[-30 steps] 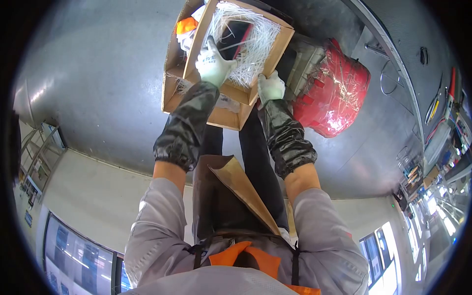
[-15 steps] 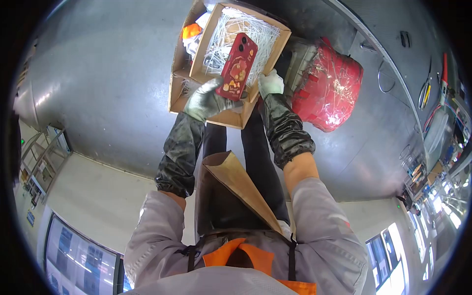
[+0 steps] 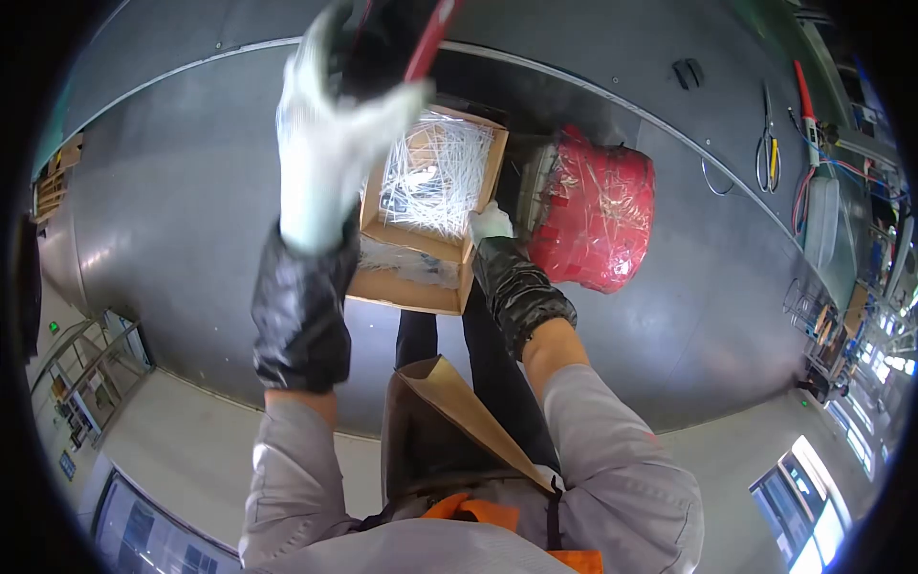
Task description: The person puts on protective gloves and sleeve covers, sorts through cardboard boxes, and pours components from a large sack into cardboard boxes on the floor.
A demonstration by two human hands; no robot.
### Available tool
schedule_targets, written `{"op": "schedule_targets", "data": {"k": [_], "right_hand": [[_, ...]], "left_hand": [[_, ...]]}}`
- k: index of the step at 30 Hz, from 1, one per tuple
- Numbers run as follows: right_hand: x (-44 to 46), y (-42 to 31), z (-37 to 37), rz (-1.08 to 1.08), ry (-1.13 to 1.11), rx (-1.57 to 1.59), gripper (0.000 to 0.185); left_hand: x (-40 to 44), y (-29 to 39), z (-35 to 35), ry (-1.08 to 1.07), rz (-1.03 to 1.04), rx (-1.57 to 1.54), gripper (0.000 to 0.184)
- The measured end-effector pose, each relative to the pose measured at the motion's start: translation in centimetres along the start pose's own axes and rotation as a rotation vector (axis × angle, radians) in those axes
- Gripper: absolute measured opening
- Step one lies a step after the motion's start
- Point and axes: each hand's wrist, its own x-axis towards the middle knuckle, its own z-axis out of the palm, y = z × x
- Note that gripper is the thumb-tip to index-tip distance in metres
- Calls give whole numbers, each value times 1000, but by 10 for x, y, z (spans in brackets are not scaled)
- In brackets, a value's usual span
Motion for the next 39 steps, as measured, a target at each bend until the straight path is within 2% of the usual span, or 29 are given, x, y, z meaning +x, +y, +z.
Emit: {"op": "schedule_targets", "data": {"k": [3,8,9,12,13,15,17,19,21,22,25,30,33,37,39], "right_hand": [[-2,1,2,-17,1,23,46],[-2,2,0,-34,-2,29,45],[-1,5,2,-64,20,33,44],[-3,13,3,-133,38,32,43],[-2,12,1,-115,31,56,42],[-1,9,-5,-71,32,113,41],[-3,12,-12,-85,59,123,40],[-8,11,-14,-129,98,135,39],[-13,11,-16,-141,96,133,38],[-15,11,-19,-156,103,136,38],[-15,13,-20,-181,109,158,36],[-20,17,-19,-197,103,276,33],[-26,17,-18,-191,104,275,32],[-25,22,-18,-194,113,199,32],[-21,24,-14,-185,125,237,32]], "left_hand": [[40,-1,17,-9,-43,162,69],[65,24,35,-207,-102,669,66],[59,16,36,-222,-117,674,66],[32,-17,33,157,303,599,62],[11,-42,27,146,298,611,62],[-47,-97,16,163,288,566,42],[-102,-123,31,-174,-420,318,20],[-163,-184,63,-454,-301,345,21],[-188,-198,84,-530,-160,348,21],[-195,-200,94,-532,-172,344,21],[-197,-200,119,-711,-207,583,29],[-209,-197,131,-631,-159,699,46],[-213,-190,140,-775,-389,773,61],[-246,-202,147,-642,-302,686,54],[-254,-195,144,-660,-313,589,51]]}}
